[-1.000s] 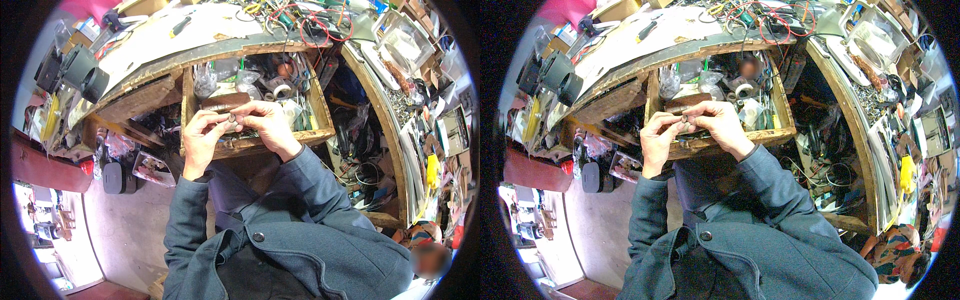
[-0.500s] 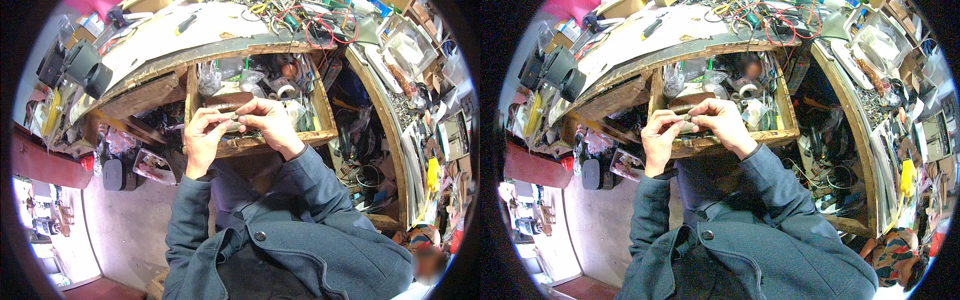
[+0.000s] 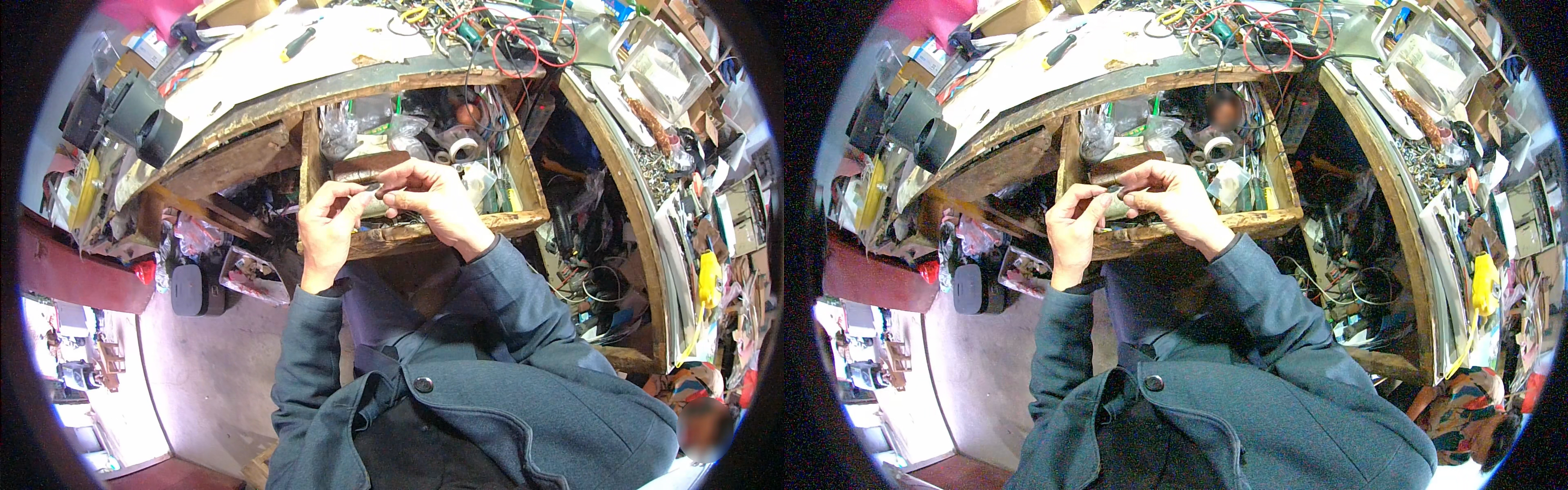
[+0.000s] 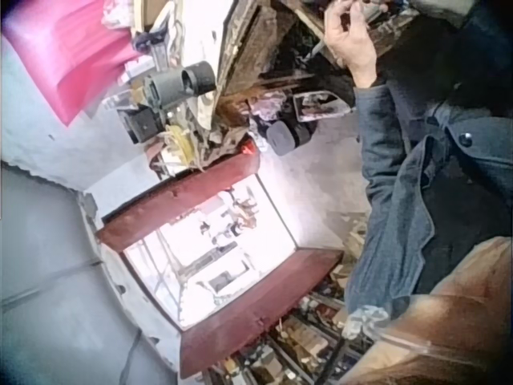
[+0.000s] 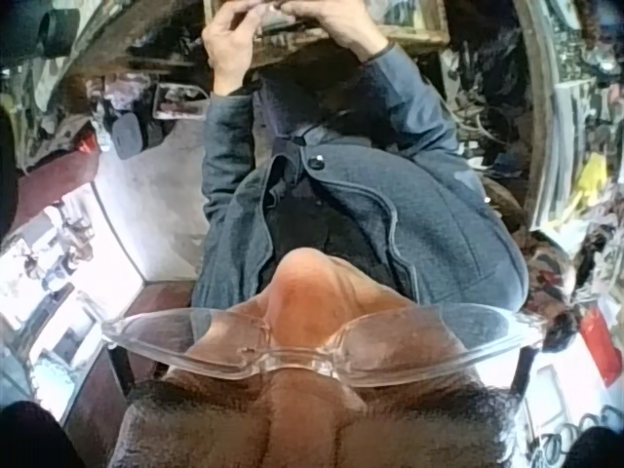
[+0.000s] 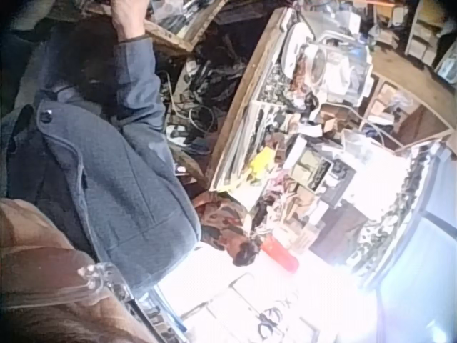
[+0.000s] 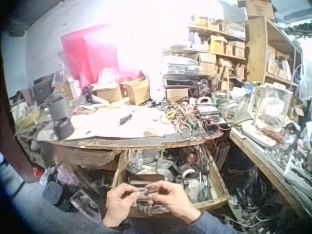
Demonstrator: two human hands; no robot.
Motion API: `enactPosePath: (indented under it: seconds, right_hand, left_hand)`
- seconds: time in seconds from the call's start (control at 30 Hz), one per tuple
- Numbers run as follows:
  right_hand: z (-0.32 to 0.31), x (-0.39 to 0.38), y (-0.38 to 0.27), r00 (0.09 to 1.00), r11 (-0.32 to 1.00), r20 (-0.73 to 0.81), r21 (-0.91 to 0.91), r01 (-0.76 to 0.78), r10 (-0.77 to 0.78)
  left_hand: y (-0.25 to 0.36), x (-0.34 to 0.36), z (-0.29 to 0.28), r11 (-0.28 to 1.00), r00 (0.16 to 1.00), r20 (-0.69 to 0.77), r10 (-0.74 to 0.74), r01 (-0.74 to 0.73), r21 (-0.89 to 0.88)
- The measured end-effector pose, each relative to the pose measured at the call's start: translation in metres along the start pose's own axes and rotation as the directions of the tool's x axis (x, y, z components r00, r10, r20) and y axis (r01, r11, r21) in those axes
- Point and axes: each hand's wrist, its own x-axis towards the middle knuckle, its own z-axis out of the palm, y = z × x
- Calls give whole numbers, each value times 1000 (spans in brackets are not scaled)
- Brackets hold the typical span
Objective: The person handles a black electronic component, then searches through a cluttered drawer to retrieve tools and parts. They use pliers to strip a wire and connect it to a small circuit board, manipulating the components with their hands.
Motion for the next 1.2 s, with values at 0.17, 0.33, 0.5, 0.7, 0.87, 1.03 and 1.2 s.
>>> enactPosePath:
  seconds: [0.17, 0.33, 0.5, 0.7, 0.87, 1.03, 1.2]
  right_hand:
    - [-1, 0, 3, 999, 988, -2, -150, -33, 33]
    - [0, 0, 7, 1000, 988, -14, -155, -3, 1]
    - [1, -1, 4, 1000, 981, -21, -193, 4, -8]
    - [-1, 1, 7, 1000, 983, -4, -185, -9, 8]
    - [0, 1, 7, 1000, 984, -2, -177, -10, 9]
    - [2, 0, 7, 1000, 971, -21, -239, 9, -14]
    - [2, -1, 3, 999, 964, -19, -263, -30, 26]
  left_hand:
    - [7, 0, -1, 991, 991, 30, -128, 129, -43]
    - [3, 0, -6, 986, 985, 73, -156, 159, -41]
    - [5, -1, -5, 989, 986, 69, -150, 150, 7]
    - [4, -1, -6, 989, 986, 84, -145, 146, -13]
    - [-1, 0, -7, 989, 986, 89, -139, 143, -41]
    - [1, -1, -5, 990, 988, 71, -136, 137, -15]
    - [1, -2, -6, 993, 990, 76, -120, 121, -10]
